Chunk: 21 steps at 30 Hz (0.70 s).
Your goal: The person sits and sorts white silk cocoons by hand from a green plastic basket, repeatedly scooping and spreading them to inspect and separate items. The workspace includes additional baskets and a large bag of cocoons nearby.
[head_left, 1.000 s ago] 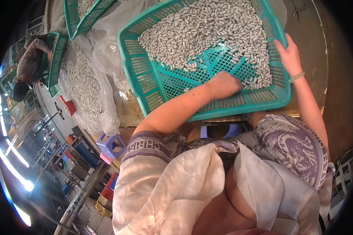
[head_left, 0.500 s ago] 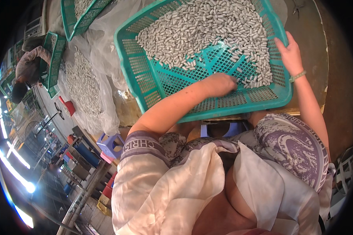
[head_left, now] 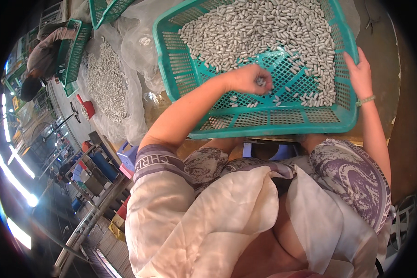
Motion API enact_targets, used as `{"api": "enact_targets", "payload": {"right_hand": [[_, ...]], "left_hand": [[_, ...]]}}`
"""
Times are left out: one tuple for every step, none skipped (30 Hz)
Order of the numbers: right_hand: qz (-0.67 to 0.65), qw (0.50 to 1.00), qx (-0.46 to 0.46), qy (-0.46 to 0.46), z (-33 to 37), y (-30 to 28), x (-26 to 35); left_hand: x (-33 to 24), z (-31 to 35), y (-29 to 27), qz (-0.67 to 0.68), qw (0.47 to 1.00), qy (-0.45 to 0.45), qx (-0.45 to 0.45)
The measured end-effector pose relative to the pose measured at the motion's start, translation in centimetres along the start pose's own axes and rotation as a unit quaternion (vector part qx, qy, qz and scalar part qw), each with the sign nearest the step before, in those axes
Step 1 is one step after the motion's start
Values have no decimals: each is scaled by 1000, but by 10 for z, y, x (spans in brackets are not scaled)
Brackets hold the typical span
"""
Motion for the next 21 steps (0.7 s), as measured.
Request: {"api": "enact_targets", "payload": {"right_hand": [[-2,1000,1,-2,0,1,2],[-2,1000,2,-3,0,2,3],[-3,1000,4,-3,0,3,4],[-1,1000,5,-1,-1,2,2],[2,1000,5,0,-2,0,-1],[4,1000,6,2,-2,-1,-3],[1,1000,10,-1,-3,-1,-4],[-2,1000,13,-4,-3,-1,-5],[-5,1000,16,-7,-3,0,-5],[0,1000,14,-7,-3,0,-3],[5,1000,11,-7,-2,0,-1],[10,1000,8,-7,-2,0,0],[14,1000,6,-8,-1,0,1],[18,1000,4,-8,0,-1,2],[22,1000,1,-8,0,-1,3],[21,1000,4,-9,0,-1,4],[20,1000,7,-9,0,-1,5],[20,1000,10,-10,0,-1,6],[21,1000,8,-10,0,-1,7],[22,1000,6,-10,0,-1,7],[22,1000,5,-11,0,-1,7]], "left_hand": [[5,7,4,-64,997,-33,20],[14,11,12,-112,992,-53,18],[24,15,22,-159,984,-74,16],[25,19,28,-208,974,-92,15],[24,23,34,-215,971,-107,12],[23,25,41,-224,971,-89,-4],[25,26,48,-234,969,-72,-22],[27,27,53,-243,968,-55,-40],[30,28,56,-240,968,-61,-44],[29,28,58,-237,968,-66,-46],[29,28,58,-234,969,-70,-49],[30,30,55,-155,984,-71,-58],[27,37,47,-77,992,-72,-67],[27,43,40,1,995,-72,-75],[36,45,34,30,993,-63,-92],[42,49,25,58,991,-55,-111],[47,51,20,86,987,-46,-130],[51,53,20,70,986,-78,-132],[36,54,17,54,984,-108,-132],[28,54,15,38,981,-138,-133],[39,47,20,-12,983,-73,-165]]}}
Point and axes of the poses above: each hand's wrist, its own z-axis away from the middle knuckle, its own y-axis out of the palm, x = y × z, the point moved 3 cm from there along -z, towards the middle knuckle, and after that the axes turned 15 degrees about x, right-handed, at the moved point
